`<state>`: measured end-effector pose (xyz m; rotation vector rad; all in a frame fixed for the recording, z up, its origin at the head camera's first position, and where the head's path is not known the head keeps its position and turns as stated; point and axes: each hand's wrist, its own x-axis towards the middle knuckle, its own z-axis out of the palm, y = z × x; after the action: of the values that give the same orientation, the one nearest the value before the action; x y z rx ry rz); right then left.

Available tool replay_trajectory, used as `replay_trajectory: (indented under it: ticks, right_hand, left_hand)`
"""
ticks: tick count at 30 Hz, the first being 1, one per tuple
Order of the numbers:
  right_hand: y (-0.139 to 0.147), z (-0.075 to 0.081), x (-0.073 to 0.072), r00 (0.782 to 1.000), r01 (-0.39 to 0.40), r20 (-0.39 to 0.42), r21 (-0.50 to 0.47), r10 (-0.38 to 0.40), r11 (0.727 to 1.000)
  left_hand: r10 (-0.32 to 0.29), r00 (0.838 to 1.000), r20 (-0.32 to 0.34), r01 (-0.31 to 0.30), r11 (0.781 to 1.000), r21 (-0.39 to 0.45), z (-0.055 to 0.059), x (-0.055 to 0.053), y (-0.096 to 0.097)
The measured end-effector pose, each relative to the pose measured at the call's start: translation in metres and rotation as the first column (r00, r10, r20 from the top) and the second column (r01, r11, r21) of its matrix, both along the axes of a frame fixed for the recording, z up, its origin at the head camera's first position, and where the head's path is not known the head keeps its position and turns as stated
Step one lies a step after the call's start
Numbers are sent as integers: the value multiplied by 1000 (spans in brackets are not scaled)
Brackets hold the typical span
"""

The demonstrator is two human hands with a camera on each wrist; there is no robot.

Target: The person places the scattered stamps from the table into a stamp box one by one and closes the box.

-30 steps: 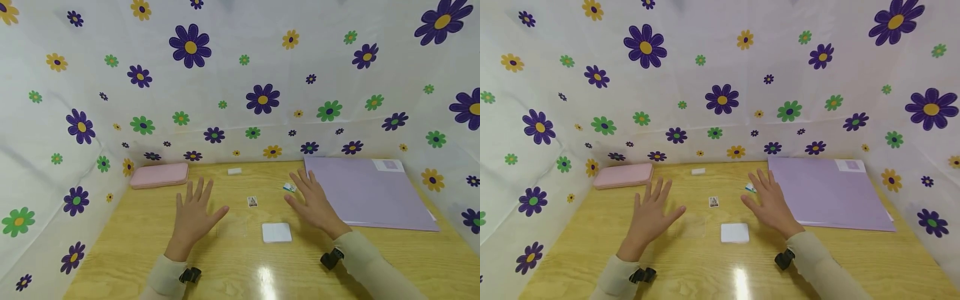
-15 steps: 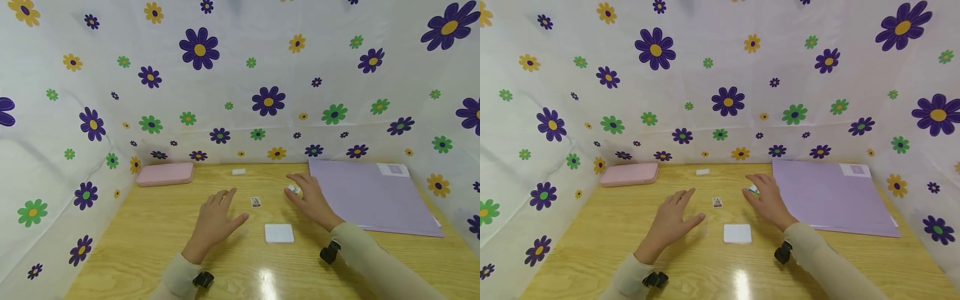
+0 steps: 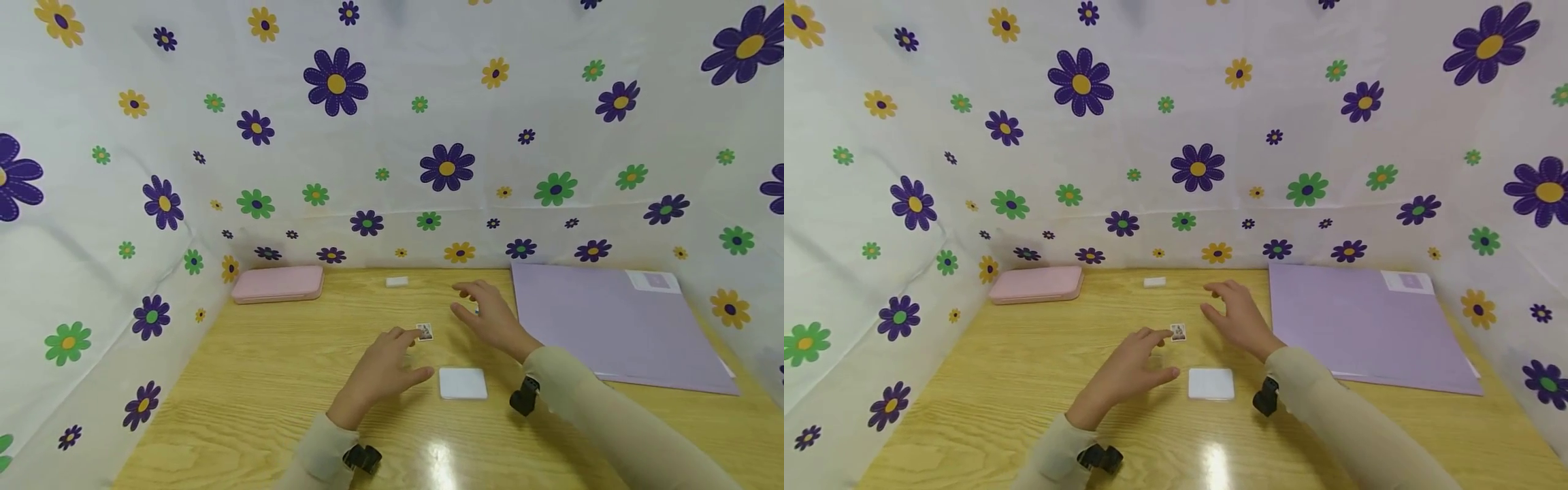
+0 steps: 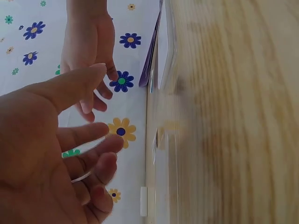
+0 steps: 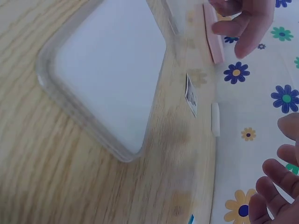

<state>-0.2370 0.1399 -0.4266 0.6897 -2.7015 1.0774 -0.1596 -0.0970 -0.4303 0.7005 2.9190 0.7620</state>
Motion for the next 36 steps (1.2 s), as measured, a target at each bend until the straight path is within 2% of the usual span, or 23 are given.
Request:
replay_trajectory:
  ticks: [5, 13, 19, 24, 30, 36]
  right_hand:
    - [-8, 0, -5, 999, -29, 38, -25, 30, 999]
    - [-19, -6, -15, 986, -55, 154, -29, 59, 998]
    - [-28, -9, -21, 969, -88, 230, 7, 84, 996]
    - [-32, -14, -26, 953, -114, 286, 39, 98, 993]
    - [-33, -21, -31, 951, -148, 281, 58, 127, 987]
    - [-38, -28, -32, 952, -181, 264, 70, 157, 981]
  left_hand:
    - [-13, 998, 68, 12, 1000, 11, -3, 0, 12]
    - [-37, 994, 100, 36, 999, 13, -12, -4, 25]
    - [-70, 993, 91, 71, 997, -8, -18, -6, 31]
    - [-112, 990, 88, 112, 994, 6, -17, -4, 32]
    - [-161, 986, 52, 162, 986, -22, -17, -5, 35]
    - [-138, 987, 86, 142, 989, -50, -13, -6, 36]
